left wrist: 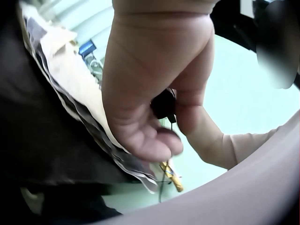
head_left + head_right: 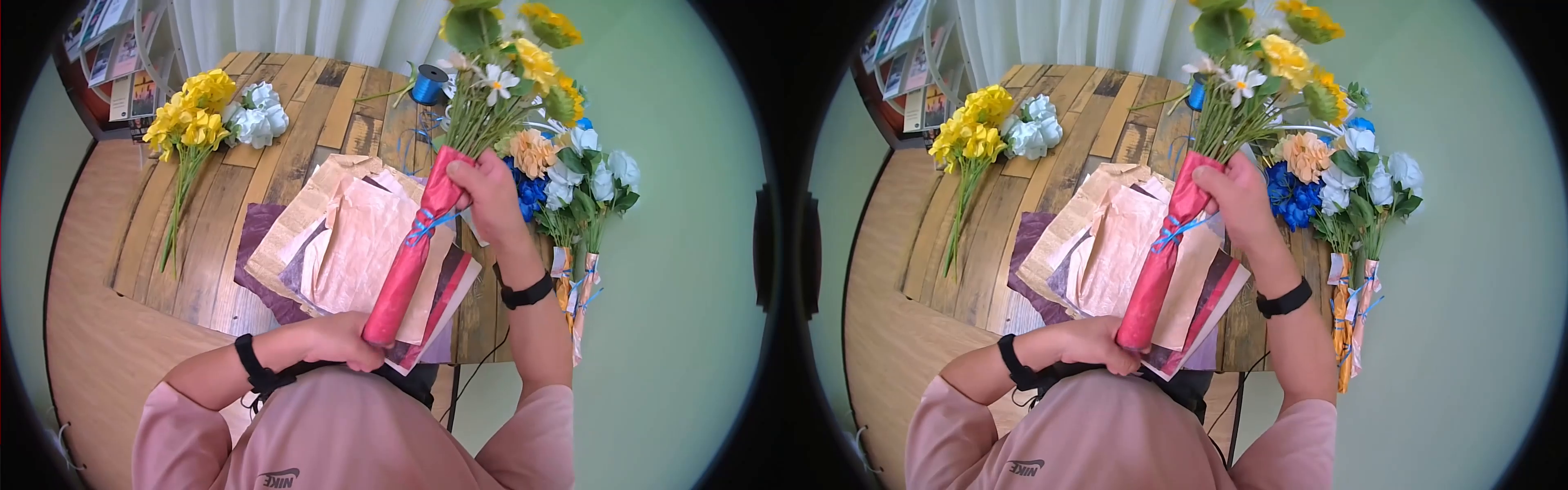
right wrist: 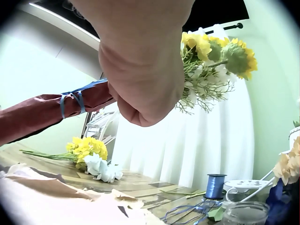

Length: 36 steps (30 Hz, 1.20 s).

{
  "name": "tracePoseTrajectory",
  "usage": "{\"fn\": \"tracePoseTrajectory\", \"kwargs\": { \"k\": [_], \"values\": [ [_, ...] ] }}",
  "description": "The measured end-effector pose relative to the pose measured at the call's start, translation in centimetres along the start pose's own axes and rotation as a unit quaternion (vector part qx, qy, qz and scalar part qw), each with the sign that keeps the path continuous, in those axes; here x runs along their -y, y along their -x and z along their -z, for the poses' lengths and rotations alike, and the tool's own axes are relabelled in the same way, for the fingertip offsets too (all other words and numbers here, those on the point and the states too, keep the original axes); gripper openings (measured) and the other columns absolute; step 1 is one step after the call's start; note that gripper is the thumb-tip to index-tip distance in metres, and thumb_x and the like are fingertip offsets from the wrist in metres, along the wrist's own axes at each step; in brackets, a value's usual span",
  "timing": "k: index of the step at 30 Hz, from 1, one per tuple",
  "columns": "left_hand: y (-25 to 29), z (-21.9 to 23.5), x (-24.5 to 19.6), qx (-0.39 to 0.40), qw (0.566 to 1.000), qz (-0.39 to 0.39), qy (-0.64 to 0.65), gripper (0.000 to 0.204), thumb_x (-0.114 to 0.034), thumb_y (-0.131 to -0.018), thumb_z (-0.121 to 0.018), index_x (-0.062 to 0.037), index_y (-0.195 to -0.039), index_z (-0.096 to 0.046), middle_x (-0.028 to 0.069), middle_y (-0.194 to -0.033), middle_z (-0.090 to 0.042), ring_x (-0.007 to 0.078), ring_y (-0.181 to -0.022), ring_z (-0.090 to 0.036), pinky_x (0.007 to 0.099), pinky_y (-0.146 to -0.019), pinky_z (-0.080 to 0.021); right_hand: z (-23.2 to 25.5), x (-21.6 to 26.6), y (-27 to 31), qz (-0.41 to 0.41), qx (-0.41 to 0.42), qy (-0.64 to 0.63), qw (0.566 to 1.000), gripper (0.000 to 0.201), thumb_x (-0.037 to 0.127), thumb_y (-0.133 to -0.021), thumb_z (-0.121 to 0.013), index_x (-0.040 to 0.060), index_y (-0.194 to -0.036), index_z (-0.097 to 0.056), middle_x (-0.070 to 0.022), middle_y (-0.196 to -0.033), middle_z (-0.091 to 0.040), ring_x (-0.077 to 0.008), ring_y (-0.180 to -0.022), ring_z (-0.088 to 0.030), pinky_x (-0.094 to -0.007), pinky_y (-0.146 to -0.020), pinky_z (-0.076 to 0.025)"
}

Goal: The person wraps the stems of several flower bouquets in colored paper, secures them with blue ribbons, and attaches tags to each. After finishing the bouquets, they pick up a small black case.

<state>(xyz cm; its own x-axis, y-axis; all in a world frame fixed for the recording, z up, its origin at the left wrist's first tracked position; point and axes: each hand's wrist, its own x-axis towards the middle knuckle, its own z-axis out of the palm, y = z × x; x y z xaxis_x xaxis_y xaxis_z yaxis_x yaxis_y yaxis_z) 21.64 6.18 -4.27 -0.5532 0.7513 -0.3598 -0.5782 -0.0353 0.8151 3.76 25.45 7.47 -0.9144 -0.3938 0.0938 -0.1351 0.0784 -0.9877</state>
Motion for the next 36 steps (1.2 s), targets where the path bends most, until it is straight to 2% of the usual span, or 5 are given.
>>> {"fn": "tracePoseTrajectory", "kwargs": {
  "k": [8, 18, 22, 30, 36],
  "values": [
    [2.8, 2.7, -9.3, -0.298, 0.916, -0.269, -0.003, 0.056, -0.017, -0.085, -0.074, -0.0042, -0.132, -0.048, 0.0051, -0.115, -0.06, 0.0134, -0.108, -0.056, 0.0296, -0.094, -0.044, -1.5, -1.9, -0.4, -0.013, 0.083, 0.023, 0.996, 0.025, 0.017, -0.086, -0.067, 0.0016, -0.103, -0.058, -0.0027, -0.079, -0.065, -0.0075, -0.06, -0.059, -0.0197, -0.051, -0.047],
    [-5.4, 4.5, -7.2, -0.325, 0.907, -0.242, 0.115, 0.044, 0.003, -0.076, -0.049, -0.0063, -0.119, -0.048, 0.0043, -0.084, -0.056, 0.0158, -0.064, -0.059, 0.0291, -0.054, -0.049, -1.5, -7.9, 1.3, 0.084, 0.025, 0.059, 0.994, 0.024, 0.015, -0.083, -0.066, -0.0028, -0.099, -0.058, -0.0097, -0.083, -0.065, -0.0182, -0.077, -0.063, -0.0312, -0.07, -0.05],
    [-6.3, 5.6, -6.5, -0.339, 0.893, -0.238, 0.176, 0.041, 0.003, -0.076, -0.049, -0.0095, -0.115, -0.048, 0.0046, -0.081, -0.054, 0.0161, -0.06, -0.055, 0.0306, -0.053, -0.05, 9.0, -8.6, 2.7, 0.0, -0.005, 0.46, 0.888, 0.023, 0.026, -0.082, -0.063, 0.0034, -0.088, -0.066, -0.019, -0.088, -0.065, -0.034, -0.09, -0.063, -0.0423, -0.079, -0.05],
    [-8.2, 6.7, -5.7, -0.334, 0.894, -0.199, 0.223, 0.032, 0.005, -0.075, -0.051, -0.0092, -0.104, -0.05, 0.0047, -0.076, -0.053, 0.0169, -0.057, -0.054, 0.0311, -0.052, -0.049, 12.7, -15.4, 3.6, -0.095, -0.133, 0.574, 0.803, 0.029, 0.029, -0.079, -0.066, 0.0009, -0.085, -0.065, -0.0241, -0.094, -0.064, -0.0368, -0.092, -0.063, -0.0458, -0.08, -0.049],
    [-8.4, 6.9, -5.5, -0.337, 0.89, -0.192, 0.239, 0.028, 0.005, -0.074, -0.052, -0.0077, -0.098, -0.048, 0.0052, -0.073, -0.053, 0.0171, -0.054, -0.054, 0.0307, -0.049, -0.048, 13.7, -15.9, 3.1, -0.157, -0.102, 0.425, 0.886, 0.026, 0.026, -0.078, -0.068, 0.0006, -0.086, -0.065, -0.0219, -0.088, -0.064, -0.0353, -0.084, -0.064, -0.0442, -0.073, -0.05]
  ]
}}
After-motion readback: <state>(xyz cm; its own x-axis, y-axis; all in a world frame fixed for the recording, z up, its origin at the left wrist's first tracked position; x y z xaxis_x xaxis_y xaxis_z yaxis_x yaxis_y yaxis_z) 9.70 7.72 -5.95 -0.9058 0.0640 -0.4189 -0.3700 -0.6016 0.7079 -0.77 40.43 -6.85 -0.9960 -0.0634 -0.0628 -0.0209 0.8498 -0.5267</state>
